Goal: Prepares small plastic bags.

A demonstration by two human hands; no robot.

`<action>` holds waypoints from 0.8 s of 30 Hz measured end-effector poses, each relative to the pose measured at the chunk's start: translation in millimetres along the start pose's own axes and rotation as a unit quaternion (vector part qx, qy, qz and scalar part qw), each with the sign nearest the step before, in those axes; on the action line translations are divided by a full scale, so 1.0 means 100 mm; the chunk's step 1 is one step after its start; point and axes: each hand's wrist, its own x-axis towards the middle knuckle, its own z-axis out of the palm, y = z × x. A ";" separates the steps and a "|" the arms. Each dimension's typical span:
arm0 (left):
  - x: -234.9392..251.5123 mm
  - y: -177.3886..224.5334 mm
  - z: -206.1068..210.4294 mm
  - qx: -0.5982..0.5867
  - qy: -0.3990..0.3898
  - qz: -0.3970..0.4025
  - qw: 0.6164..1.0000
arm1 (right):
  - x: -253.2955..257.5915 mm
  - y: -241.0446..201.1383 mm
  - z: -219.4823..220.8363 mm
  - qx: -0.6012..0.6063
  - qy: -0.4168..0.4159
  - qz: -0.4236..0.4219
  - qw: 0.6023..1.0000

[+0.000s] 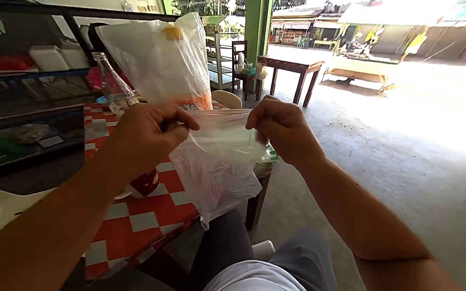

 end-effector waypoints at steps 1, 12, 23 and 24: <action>0.05 0.04 -0.07 0.060 0.000 -0.017 0.998 | 0.15 -0.02 0.07 -0.078 0.005 -0.014 0.997; 0.99 0.00 -0.44 0.090 0.073 -0.109 0.987 | 1.85 -0.08 0.50 -0.242 -0.003 0.025 0.970; 0.57 -0.42 0.35 -0.284 0.109 -0.455 0.837 | 1.30 0.93 0.75 0.120 -0.025 0.282 0.952; 0.51 -0.44 0.42 -0.293 0.112 -0.470 0.825 | 1.28 0.97 0.79 0.112 -0.025 0.313 0.943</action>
